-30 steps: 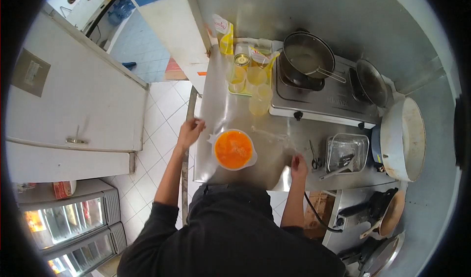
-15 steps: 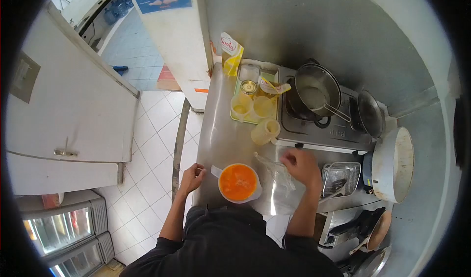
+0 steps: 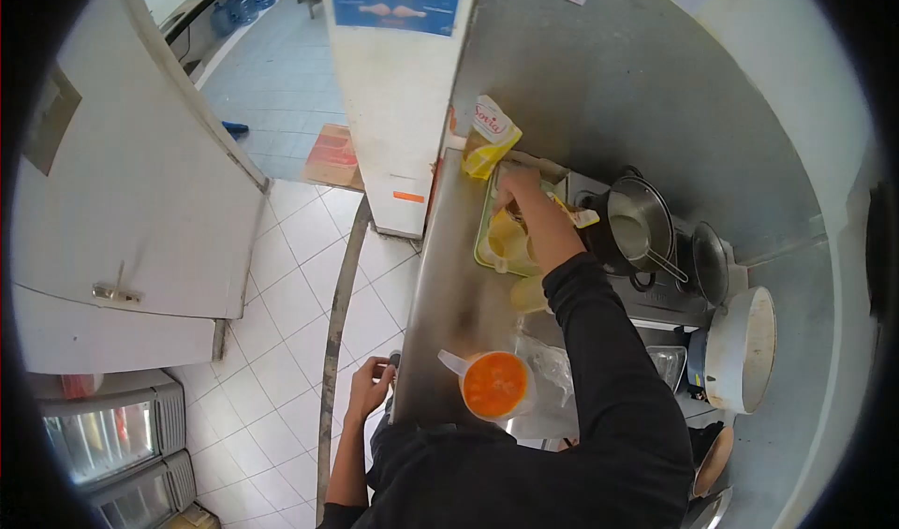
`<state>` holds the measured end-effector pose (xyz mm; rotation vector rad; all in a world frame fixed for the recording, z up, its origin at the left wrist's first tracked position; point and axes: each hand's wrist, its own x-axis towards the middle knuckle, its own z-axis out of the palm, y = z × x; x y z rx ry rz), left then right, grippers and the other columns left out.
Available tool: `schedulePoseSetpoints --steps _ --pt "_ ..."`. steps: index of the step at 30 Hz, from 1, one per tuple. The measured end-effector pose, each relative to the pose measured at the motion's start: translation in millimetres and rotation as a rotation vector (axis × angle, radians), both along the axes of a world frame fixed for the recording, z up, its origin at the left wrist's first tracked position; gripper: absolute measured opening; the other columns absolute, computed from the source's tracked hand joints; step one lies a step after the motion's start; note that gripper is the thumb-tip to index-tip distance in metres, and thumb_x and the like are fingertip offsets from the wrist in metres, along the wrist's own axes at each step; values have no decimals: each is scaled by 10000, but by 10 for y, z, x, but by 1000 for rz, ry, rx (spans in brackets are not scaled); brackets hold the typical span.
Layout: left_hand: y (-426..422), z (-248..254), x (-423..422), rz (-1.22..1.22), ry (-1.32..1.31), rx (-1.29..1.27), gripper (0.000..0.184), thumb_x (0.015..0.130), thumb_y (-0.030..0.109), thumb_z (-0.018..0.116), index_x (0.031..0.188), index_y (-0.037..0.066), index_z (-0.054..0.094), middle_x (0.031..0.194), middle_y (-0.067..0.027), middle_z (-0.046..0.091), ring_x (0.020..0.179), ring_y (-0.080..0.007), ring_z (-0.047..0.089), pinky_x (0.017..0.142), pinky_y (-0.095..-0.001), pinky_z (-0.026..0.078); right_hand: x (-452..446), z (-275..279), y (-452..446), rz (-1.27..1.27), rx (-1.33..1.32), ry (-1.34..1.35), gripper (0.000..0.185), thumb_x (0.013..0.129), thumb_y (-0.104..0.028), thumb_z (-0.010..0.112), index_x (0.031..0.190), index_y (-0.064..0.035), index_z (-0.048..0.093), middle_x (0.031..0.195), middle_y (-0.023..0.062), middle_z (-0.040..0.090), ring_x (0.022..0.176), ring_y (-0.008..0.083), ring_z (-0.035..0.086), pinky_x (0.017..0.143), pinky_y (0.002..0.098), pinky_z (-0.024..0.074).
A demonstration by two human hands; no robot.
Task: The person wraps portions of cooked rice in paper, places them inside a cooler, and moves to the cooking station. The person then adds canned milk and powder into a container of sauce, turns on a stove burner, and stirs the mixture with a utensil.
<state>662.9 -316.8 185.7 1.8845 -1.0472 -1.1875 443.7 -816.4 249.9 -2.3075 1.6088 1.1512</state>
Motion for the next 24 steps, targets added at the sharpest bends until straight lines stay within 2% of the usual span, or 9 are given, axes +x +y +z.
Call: schedulePoseSetpoints --steps 3,8,11,15,16,18,20,22,24 --pt "235 -244 210 98 64 56 261 932 204 638 1062 -22 651 861 -149 735 785 -199 710 707 -324 548 66 60 -67 -71 177 132 767 570 -642 832 1164 -167 731 1259 88 670 1116 249 654 920 417 516" --pt "295 -421 421 207 122 24 241 942 182 626 1057 -30 649 829 -129 728 771 -174 695 706 -309 543 86 229 48 -94 63 60 730 571 -580 839 1144 -139 733 1227 70 687 1084 235 668 911 384 524" --pt "167 -371 472 189 153 22 234 956 171 613 1073 -31 632 859 -128 713 790 -174 679 742 -312 532 82 288 21 -90 -35 -2 714 548 -545 854 1111 -123 739 1187 78 704 1059 243 679 902 383 529" --pt "-148 -140 461 164 158 -78 251 950 193 635 1078 -23 633 877 -110 713 808 -164 681 748 -297 526 108 674 -44 -48 -38 -111 706 519 -523 860 1067 -94 743 1104 107 728 998 258 700 864 391 544" --pt "-236 -52 423 158 158 -122 262 943 205 647 1074 -21 638 877 -106 716 805 -157 685 741 -286 526 117 814 -7 -19 -97 -114 661 514 -495 862 1034 -103 747 1068 92 735 964 255 705 832 389 546" --pt "-480 213 292 152 162 -188 258 938 210 661 1074 -8 642 895 -82 705 830 -152 681 742 -288 525 172 1133 152 43 -209 -118 572 504 -438 867 968 -123 754 996 61 748 895 248 716 768 385 549" --pt "-797 663 93 115 75 -199 297 908 246 701 1069 4 643 898 -64 699 850 -158 672 755 -320 527 213 1585 502 159 -252 -134 613 516 -452 844 993 -79 746 984 112 742 895 277 715 769 407 558" --pt "-1066 894 -100 26 39 -289 437 841 309 773 1138 29 617 1036 -104 680 984 -201 644 779 -370 532 247 1905 951 238 -262 -173 603 523 -444 826 980 -59 742 959 144 737 885 299 714 763 419 563" --pt "-1302 1109 -416 71 -90 -511 624 733 346 852 1206 50 573 1192 -144 615 1112 -275 588 885 -425 497 277 2074 1429 280 -250 -232 539 524 -414 814 927 -63 743 922 157 733 864 315 713 751 421 564"
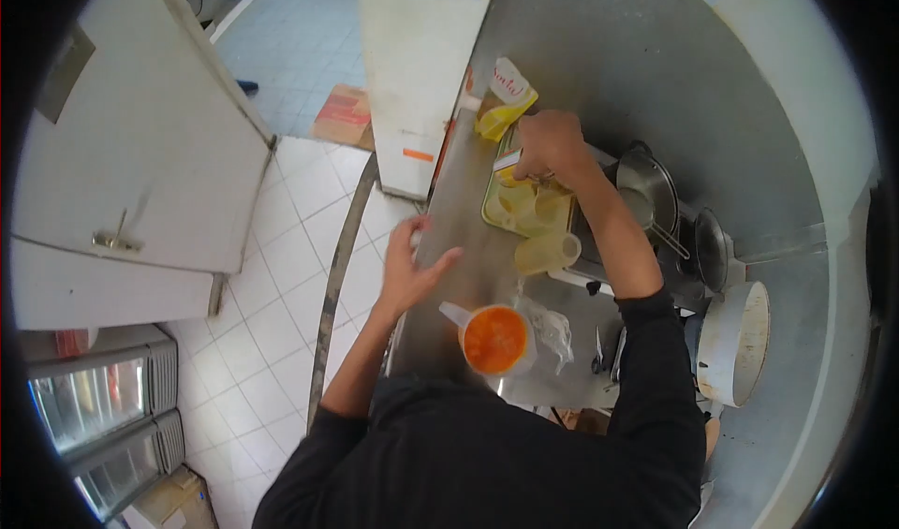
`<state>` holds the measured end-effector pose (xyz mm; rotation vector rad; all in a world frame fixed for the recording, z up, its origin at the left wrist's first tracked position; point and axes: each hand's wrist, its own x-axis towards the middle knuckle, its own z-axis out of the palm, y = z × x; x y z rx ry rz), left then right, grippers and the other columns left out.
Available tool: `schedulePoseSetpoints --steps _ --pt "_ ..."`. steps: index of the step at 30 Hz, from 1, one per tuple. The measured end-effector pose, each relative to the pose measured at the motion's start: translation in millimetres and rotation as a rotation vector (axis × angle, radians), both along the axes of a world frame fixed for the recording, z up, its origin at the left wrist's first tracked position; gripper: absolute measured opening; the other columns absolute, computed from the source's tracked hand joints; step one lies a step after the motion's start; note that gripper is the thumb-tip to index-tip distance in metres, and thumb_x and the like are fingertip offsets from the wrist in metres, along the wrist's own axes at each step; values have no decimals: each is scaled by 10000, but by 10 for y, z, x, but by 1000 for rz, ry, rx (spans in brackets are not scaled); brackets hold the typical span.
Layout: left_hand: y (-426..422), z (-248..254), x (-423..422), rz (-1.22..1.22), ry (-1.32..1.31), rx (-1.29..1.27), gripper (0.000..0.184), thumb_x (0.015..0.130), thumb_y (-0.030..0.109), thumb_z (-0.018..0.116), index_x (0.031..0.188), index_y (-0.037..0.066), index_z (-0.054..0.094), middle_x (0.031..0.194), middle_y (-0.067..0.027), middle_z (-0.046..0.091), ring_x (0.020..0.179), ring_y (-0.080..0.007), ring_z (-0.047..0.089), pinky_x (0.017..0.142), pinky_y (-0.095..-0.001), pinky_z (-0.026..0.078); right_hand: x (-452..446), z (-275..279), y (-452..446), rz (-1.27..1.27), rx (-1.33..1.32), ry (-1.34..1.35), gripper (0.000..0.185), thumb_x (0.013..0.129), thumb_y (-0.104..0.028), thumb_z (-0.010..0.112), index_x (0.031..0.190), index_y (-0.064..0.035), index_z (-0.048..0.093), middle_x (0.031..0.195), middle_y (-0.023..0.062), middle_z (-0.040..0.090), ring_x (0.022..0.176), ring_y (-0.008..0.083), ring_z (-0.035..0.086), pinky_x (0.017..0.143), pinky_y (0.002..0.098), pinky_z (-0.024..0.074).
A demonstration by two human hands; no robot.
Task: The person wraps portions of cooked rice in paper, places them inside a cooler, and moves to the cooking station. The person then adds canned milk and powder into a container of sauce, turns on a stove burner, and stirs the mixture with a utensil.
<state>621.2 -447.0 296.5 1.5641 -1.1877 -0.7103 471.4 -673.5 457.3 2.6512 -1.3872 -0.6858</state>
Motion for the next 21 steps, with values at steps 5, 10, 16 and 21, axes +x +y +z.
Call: schedulePoseSetpoints --steps 5,10,16,21 --pt "8 194 -361 9 -152 -214 770 587 344 916 1209 58 562 1216 -154 591 1182 -345 539 1068 -460 348 220 -213 1244 107 172 -161 446 503 -375 785 837 -82 742 802 182 711 813 342 710 724 417 559" --pt "926 -330 -37 -127 79 56 696 596 273 902 1171 39 586 1081 -142 668 1043 -310 641 935 -409 476 593 -680 2252 246 283 -337 384 592 -322 789 857 -52 719 729 157 691 750 370 692 691 437 541" --pt "1815 -584 445 65 125 75 594 624 155 879 1134 19 608 1038 -156 691 951 -291 692 842 -367 540 709 -796 3081 425 422 -627 314 764 -251 764 981 -40 681 960 133 646 911 345 654 712 460 536" --pt "2137 -742 490 10 107 42 612 623 146 883 1154 13 609 1059 -162 689 977 -298 691 858 -362 545 748 -1058 3496 560 326 -580 198 783 -107 640 943 -9 702 1049 152 618 1040 306 590 719 404 566"
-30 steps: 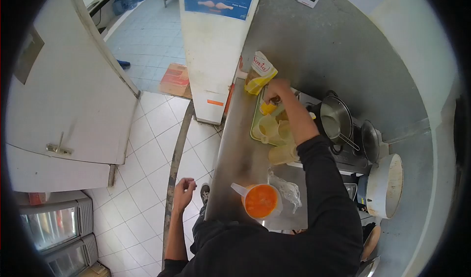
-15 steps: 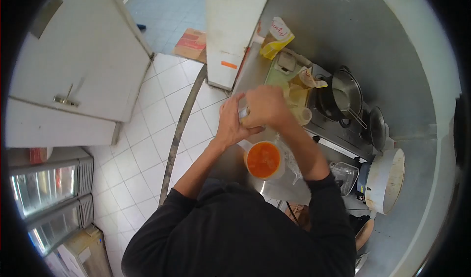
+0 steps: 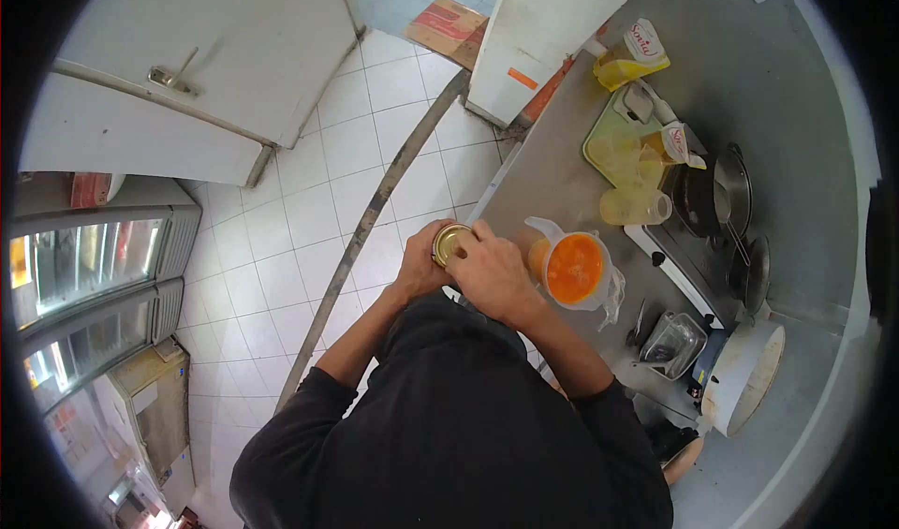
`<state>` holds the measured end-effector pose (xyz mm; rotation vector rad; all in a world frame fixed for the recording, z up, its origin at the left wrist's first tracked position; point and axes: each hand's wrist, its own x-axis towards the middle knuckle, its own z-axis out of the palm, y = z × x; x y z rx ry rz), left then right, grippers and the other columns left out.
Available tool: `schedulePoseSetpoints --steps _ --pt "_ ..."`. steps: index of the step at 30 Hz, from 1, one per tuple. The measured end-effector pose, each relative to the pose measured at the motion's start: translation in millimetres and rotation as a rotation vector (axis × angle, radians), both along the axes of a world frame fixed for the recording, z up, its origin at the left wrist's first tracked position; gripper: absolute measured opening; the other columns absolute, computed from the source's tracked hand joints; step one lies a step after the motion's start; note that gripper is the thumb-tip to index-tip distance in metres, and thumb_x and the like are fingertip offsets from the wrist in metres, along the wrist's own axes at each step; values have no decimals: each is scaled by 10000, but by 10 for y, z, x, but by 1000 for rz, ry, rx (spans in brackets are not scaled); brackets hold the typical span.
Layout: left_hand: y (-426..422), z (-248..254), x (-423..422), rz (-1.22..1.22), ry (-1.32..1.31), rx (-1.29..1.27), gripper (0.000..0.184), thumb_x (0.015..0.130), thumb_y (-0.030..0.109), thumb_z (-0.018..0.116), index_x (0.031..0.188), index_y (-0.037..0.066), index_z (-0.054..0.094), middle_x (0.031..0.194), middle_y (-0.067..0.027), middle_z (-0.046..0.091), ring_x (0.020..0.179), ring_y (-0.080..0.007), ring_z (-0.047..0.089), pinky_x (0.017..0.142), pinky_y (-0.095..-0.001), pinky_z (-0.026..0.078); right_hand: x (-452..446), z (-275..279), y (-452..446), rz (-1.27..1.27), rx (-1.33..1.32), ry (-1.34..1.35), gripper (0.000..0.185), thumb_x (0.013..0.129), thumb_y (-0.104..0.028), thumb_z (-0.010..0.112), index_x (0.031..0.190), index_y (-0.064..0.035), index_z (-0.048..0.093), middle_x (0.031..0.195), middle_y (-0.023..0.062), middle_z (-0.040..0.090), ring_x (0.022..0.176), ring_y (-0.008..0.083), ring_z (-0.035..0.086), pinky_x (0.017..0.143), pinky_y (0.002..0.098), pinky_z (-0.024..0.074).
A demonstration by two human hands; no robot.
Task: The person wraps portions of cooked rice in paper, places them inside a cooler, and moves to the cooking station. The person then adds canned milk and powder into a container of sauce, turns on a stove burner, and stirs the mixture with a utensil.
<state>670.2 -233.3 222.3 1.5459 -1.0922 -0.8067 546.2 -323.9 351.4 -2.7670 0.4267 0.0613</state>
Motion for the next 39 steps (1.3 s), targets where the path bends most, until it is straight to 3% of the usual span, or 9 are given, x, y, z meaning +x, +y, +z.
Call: schedulePoseSetpoints --steps 5,10,13,19,22,25,29,32,39 --pt "172 -99 -193 -33 4 -5 643 599 135 891 1164 13 609 1061 -153 688 973 -298 691 871 -361 541 -200 -32 284 -126 -17 31 177 774 -87 631 919 -21 706 1016 125 634 1036 289 588 727 381 564" --pt "302 -117 -463 -49 27 31 646 598 141 893 1168 23 611 1052 -137 699 981 -284 694 879 -356 541 -729 -91 359 -482 153 -489 102 831 -60 652 899 -8 706 908 98 658 860 211 621 690 348 532" --pt "391 -170 -599 -40 -2 44 634 609 146 892 1165 29 610 1049 -132 705 987 -274 697 877 -354 544 -1317 -720 418 -862 660 -780 98 897 -107 682 924 -20 718 801 44 632 669 125 568 613 302 484" --pt "521 -142 -858 4 -103 90 604 625 154 890 1146 31 611 1044 -132 707 984 -267 702 867 -361 551 -2172 -2051 909 -1646 1522 -539 199 908 -229 733 1037 -79 718 695 -55 514 539 58 440 414 213 306" --pt "526 -75 -1010 15 -124 77 605 625 148 892 1146 28 610 1041 -134 706 979 -267 702 864 -361 553 -2149 -2475 894 -1722 1507 -549 270 913 -280 729 1040 -41 712 690 -28 570 506 73 495 405 227 341" --pt "498 -15 -1184 21 -156 63 614 623 136 893 1154 25 605 1048 -135 705 983 -268 701 861 -357 555 -2200 -2445 784 -1542 877 -332 320 929 -332 703 1020 -26 719 717 27 663 511 101 593 406 239 385" --pt "394 -19 -1327 38 -193 32 678 600 116 899 1191 13 583 1071 -141 701 999 -273 697 866 -353 553 -2002 -1328 917 -1372 924 -617 405 936 -396 674 931 5 733 711 109 713 562 148 670 454 305 459" --pt "335 -44 -1392 16 -174 17 691 594 109 899 1199 10 579 1075 -148 697 1004 -276 695 874 -357 549 -1737 -644 996 -1089 530 -477 350 923 -346 668 829 -11 713 695 144 704 619 288 699 597 392 525" --pt "199 83 -1453 -27 -214 -28 645 608 93 885 1175 19 587 1058 -156 691 982 -304 695 853 -370 549 -1604 -488 797 -899 36 -418 149 891 -211 664 868 -65 687 815 136 675 760 348 653 651 477 505"
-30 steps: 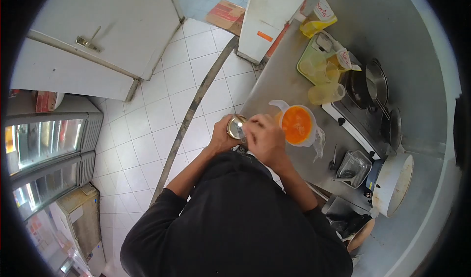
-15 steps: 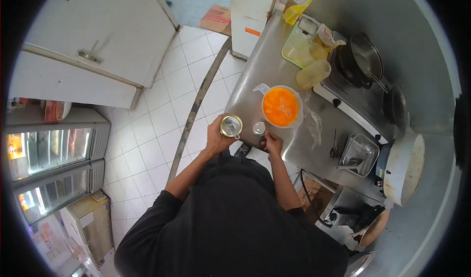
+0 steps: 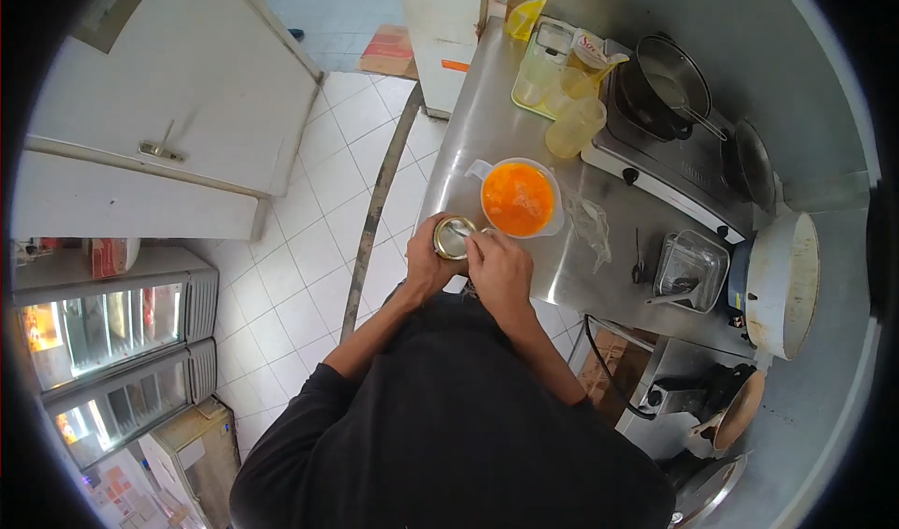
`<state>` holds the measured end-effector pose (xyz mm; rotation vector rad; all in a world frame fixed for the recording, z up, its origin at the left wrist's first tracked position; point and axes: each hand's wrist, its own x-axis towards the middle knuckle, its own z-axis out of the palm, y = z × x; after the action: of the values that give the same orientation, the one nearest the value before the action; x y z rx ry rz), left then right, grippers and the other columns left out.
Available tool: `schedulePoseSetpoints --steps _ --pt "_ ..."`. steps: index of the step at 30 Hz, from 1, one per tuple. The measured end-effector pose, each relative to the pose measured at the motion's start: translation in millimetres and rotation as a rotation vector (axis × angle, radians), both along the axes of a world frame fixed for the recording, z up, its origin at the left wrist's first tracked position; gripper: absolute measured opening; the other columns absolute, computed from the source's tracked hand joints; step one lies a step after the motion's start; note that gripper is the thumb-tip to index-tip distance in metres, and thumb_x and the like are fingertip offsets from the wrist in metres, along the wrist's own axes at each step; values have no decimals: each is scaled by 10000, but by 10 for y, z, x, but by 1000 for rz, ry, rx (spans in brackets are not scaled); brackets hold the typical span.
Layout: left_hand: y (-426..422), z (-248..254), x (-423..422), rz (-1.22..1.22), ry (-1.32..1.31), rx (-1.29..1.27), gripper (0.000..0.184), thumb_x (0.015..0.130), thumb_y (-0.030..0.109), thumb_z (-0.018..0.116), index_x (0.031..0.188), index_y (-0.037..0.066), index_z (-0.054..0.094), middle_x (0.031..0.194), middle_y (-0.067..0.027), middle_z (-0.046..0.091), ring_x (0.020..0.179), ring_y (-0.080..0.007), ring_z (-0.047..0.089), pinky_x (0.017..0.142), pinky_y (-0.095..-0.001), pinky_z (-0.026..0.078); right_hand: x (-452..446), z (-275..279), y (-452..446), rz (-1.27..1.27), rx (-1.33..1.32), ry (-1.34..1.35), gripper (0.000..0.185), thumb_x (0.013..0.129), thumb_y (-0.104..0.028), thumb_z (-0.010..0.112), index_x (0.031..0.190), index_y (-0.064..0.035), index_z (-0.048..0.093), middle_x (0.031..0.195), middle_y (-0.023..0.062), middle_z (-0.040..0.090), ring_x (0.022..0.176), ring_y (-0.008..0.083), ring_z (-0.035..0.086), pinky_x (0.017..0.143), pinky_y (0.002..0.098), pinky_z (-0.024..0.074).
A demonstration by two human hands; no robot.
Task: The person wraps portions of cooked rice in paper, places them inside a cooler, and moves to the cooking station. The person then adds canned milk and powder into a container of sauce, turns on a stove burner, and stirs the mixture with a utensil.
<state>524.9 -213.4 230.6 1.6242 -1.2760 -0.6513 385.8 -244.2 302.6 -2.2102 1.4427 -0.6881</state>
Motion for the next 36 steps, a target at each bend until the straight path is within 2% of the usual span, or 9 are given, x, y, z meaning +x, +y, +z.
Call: schedulePoseSetpoints --steps 6,13,15,19,22,26,31,34,36 --pt "-43 53 35 -30 56 7 618 619 83 877 1166 34 593 1078 -168 680 996 -348 681 843 -383 544 10 -92 -122 300 -195 -222 74 901 -104 627 941 -45 647 910 121 663 827 337 639 658 456 505" --pt "-73 69 129 -91 -79 -42 714 595 83 868 1228 26 542 1161 -180 630 1099 -392 610 1037 -501 432 -65 -100 -69 212 -128 -216 77 886 -83 664 936 -26 655 825 135 677 739 293 661 636 402 512" --pt "-93 91 132 -95 -179 -90 710 589 105 887 1207 34 545 1139 -169 629 1057 -384 625 977 -445 481 -46 -89 -71 138 -120 -187 100 875 -78 700 927 5 677 795 153 695 671 267 683 605 367 522" --pt "-120 141 98 -88 -214 -114 684 592 91 879 1187 36 547 1130 -168 623 1046 -385 615 977 -428 482 -43 -222 -45 -93 255 -447 141 903 -117 703 910 23 702 712 93 693 556 144 629 527 302 494" --pt "-123 216 89 -139 -278 -105 686 614 43 811 1231 4 513 1144 -174 604 1097 -401 575 1054 -531 393 -115 -252 -97 -237 507 -676 171 913 -140 697 913 29 721 682 51 681 568 86 600 528 271 494" --pt "-201 176 28 -96 -207 -98 662 616 55 827 1206 2 531 1133 -187 614 1066 -399 590 977 -485 449 -285 -303 -198 -322 708 -872 185 921 -144 699 912 39 719 699 29 669 576 45 578 506 198 481" --pt "-306 251 -17 -92 -178 -56 649 625 87 871 1189 15 560 1152 -192 631 1075 -387 612 929 -440 503 -472 -141 -356 -417 726 -1064 146 904 -127 728 910 17 709 719 20 662 548 43 546 512 200 460" --pt "-331 205 -20 -55 -154 -43 666 617 104 885 1191 13 561 1154 -194 636 1088 -387 611 930 -440 503 -559 -24 -456 -492 514 -1050 152 913 -146 724 919 5 704 713 6 649 560 45 555 517 203 464" --pt "-333 174 -6 -49 -147 -36 684 608 113 894 1196 13 561 1159 -196 636 1090 -387 613 932 -441 504 -578 -100 -474 -468 262 -861 136 909 -124 717 934 9 699 748 47 680 572 98 594 531 235 488"
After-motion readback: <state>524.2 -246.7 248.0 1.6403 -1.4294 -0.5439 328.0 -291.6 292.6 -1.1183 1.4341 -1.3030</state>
